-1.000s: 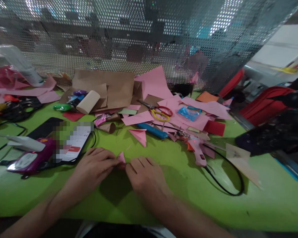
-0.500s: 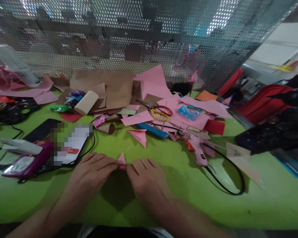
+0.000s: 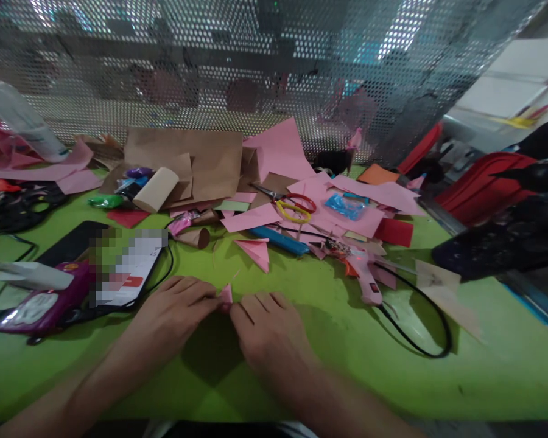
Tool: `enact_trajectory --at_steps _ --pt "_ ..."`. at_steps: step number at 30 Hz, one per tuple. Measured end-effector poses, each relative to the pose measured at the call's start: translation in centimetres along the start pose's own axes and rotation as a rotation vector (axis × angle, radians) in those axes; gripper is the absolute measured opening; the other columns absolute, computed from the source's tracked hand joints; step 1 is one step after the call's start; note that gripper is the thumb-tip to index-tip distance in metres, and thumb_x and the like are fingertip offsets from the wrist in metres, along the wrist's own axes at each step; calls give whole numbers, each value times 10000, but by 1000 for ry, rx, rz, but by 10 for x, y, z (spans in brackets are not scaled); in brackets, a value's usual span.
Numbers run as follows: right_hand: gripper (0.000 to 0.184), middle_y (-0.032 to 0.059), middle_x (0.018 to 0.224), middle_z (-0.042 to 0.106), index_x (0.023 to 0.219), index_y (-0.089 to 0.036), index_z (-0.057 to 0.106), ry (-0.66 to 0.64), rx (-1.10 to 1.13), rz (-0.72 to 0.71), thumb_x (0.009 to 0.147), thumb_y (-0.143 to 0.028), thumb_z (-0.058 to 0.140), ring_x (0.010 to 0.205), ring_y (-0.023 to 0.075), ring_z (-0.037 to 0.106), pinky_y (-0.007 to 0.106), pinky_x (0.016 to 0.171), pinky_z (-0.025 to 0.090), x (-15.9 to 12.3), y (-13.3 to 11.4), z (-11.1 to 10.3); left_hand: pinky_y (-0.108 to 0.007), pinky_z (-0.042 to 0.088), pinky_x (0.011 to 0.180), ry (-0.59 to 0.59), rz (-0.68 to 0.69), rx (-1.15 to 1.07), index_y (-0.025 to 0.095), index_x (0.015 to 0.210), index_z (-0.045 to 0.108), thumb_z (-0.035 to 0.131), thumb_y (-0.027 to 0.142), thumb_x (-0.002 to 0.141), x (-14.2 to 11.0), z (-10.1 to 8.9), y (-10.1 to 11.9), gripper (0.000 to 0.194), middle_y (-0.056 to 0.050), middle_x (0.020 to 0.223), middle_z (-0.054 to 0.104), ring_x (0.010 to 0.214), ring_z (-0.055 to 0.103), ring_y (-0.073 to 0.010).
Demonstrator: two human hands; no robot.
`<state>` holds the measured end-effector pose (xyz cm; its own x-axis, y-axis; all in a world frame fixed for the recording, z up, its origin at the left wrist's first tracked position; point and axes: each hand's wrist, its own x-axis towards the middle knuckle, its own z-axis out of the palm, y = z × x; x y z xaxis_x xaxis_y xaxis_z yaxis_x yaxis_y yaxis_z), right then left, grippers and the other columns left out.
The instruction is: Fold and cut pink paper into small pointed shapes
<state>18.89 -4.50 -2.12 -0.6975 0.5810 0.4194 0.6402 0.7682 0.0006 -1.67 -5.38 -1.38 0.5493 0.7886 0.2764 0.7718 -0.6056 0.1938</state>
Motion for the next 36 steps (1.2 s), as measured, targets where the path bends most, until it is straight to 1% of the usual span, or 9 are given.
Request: enact_trajectory --at_steps 6,11,14,19,23,25,29,33,36 --pt "178 21 701 596 809 -174 659 -17 -89 -6 907 -104 528 646 195 453 344 629 270 3 2 2 -388 432 750 -1 19 72 180 976 652 624 154 896 0 2 -1 89 -12 915 657 836 595 -223" --pt "201 20 707 595 836 -170 662 -16 -144 -11 934 -111 497 656 195 459 353 631 264 2 -1 1 -385 434 768 -50 29 154 164 1153 612 580 140 925 1 -2 3 231 -21 956 663 860 598 -222" --pt "208 18 706 598 838 -174 662 -12 -166 -7 943 -128 488 655 195 464 356 635 271 1 -1 1 -373 431 782 -59 55 164 146 1185 594 551 138 944 2 -3 3 245 -28 999 673 892 600 -214" --pt "188 52 816 652 1007 -145 659 -4 -120 42 940 -131 483 732 205 513 353 679 312 3 0 1 -377 414 797 -83 69 193 146 1132 617 534 122 946 4 0 -1 206 -31 987 675 878 590 -213" --pt "207 34 714 607 814 -168 648 -19 -145 12 947 -146 490 682 194 491 350 651 299 6 2 3 -380 398 828 -67 73 167 167 1164 602 520 137 955 5 1 -4 226 -30 1029 670 923 584 -217" --pt "238 27 689 585 776 -172 640 -14 -175 3 954 -140 485 666 189 480 349 644 295 6 2 3 -380 395 840 -82 67 162 171 1149 609 524 129 948 6 2 -4 222 -34 1039 665 938 580 -218" --pt "232 34 713 594 804 -162 652 -25 -222 -12 946 -103 480 677 193 485 347 648 306 7 1 3 -388 394 849 -94 62 168 156 1203 584 557 112 918 6 3 -2 290 -41 1048 652 960 569 -225" --pt "170 31 730 614 840 -153 657 -21 -225 -25 932 -107 521 684 193 503 348 662 319 5 1 3 -402 390 852 -69 74 195 138 1288 528 512 110 932 6 6 -2 358 -47 1065 641 964 559 -231" --pt "113 34 765 637 917 -158 658 -38 -165 33 936 -153 546 715 202 537 347 674 339 5 3 2 -408 389 844 -56 73 203 121 1308 512 481 112 941 8 7 -2 369 -59 1071 646 959 562 -232"
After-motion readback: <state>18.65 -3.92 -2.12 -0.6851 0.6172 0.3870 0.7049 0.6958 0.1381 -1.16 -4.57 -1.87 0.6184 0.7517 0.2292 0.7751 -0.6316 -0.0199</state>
